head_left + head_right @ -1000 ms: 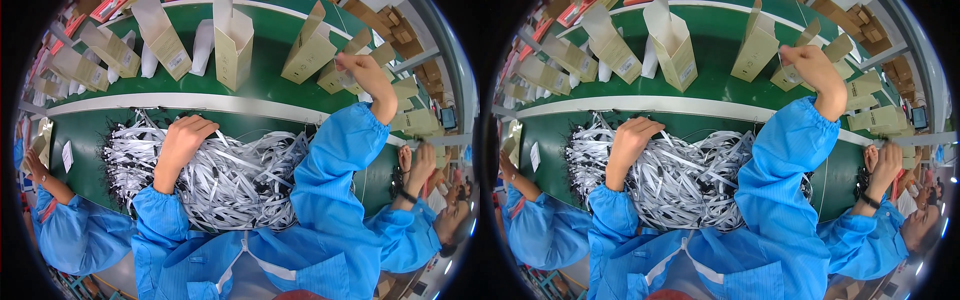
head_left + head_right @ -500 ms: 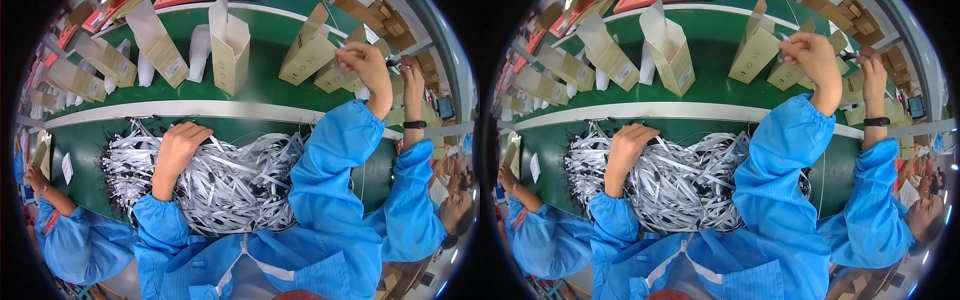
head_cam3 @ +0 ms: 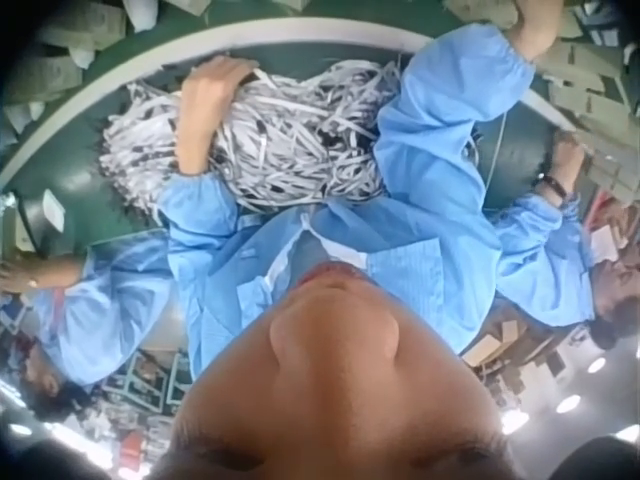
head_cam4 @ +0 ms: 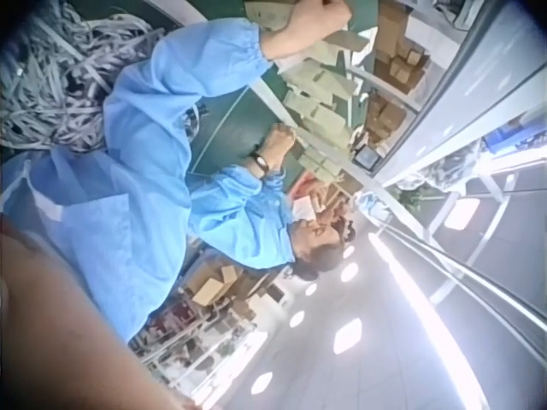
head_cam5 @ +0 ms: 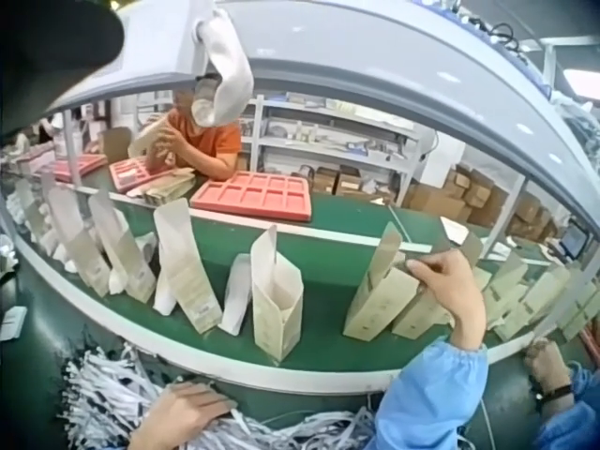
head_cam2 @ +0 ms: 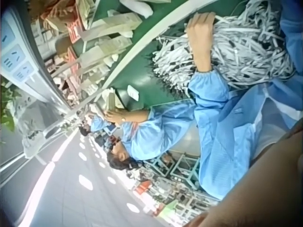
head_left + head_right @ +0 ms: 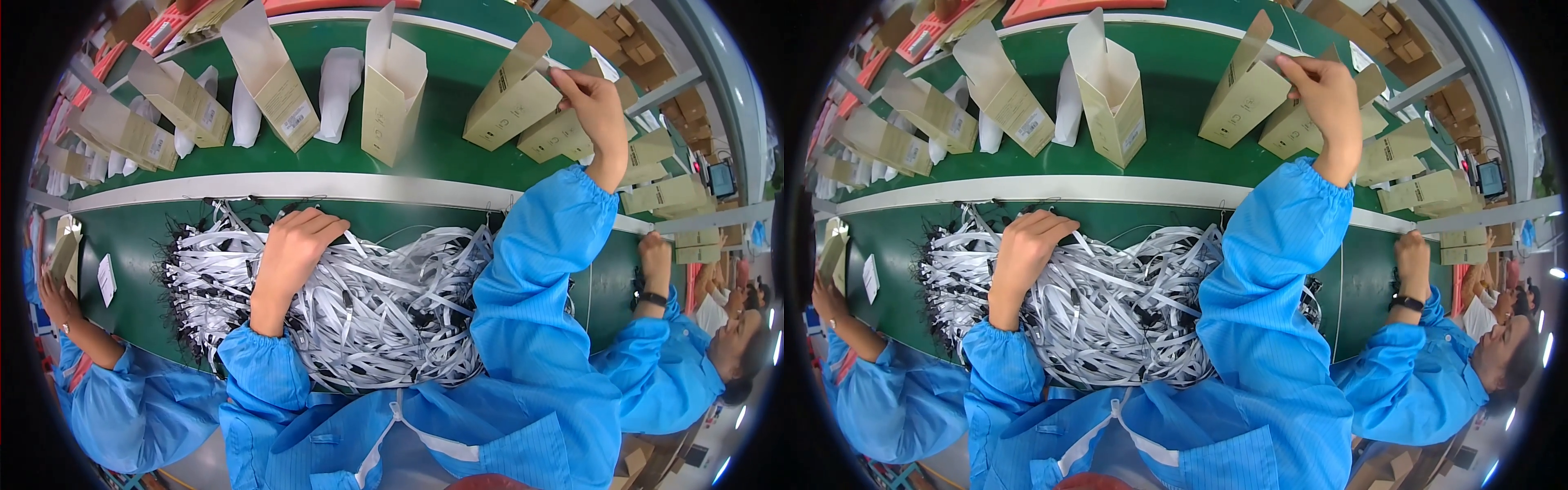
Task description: The person places electronic components and white ribbon packing material into individual cardboard boxes by hand on an assembly line.
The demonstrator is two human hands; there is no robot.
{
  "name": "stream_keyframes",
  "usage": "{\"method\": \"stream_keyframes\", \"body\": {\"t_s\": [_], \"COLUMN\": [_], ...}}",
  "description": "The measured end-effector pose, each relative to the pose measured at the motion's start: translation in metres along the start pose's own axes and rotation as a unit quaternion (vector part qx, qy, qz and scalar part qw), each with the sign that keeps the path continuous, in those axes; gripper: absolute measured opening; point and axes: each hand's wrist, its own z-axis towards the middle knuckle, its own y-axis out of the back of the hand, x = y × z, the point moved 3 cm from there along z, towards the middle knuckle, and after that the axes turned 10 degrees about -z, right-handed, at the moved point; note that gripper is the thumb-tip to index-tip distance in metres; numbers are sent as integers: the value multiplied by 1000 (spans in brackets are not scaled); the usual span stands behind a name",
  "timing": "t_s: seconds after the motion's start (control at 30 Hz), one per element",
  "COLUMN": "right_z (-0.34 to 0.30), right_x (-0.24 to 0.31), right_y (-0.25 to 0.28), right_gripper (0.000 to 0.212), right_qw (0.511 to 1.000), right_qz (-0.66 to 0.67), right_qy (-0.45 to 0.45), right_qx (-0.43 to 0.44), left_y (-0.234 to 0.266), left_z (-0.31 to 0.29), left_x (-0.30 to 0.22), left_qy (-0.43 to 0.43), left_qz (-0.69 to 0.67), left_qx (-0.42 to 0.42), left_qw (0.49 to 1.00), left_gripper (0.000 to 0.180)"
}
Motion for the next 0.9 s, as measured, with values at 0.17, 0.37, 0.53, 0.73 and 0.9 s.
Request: {"method": "stream_keyframes", "body": {"t_s": [0.17,0.37,0.53,0.73,0.9], "right_z": [-25,-71,-105,-121,-109], "right_x": [17,96,165,185,213], "right_y": [27,27,-38,-162,-147], "right_gripper": [37,31,32,38,40], "right_qw": [992,983,935,905,842], "right_qz": [-22,69,60,7,145], "right_qy": [11,146,280,405,300], "right_qx": [-128,-86,211,133,424], "left_y": [2,15,19,19,29], "left_z": [-2,-7,-2,-10,-33], "left_x": [2,5,16,19,41], "left_qy": [0,35,151,243,271], "left_qz": [-1,-10,16,-193,-494], "left_qx": [-3,-67,-159,-305,-359], "left_qw": [1000,997,976,900,744], "left_gripper": [26,24,16,17,30]}}
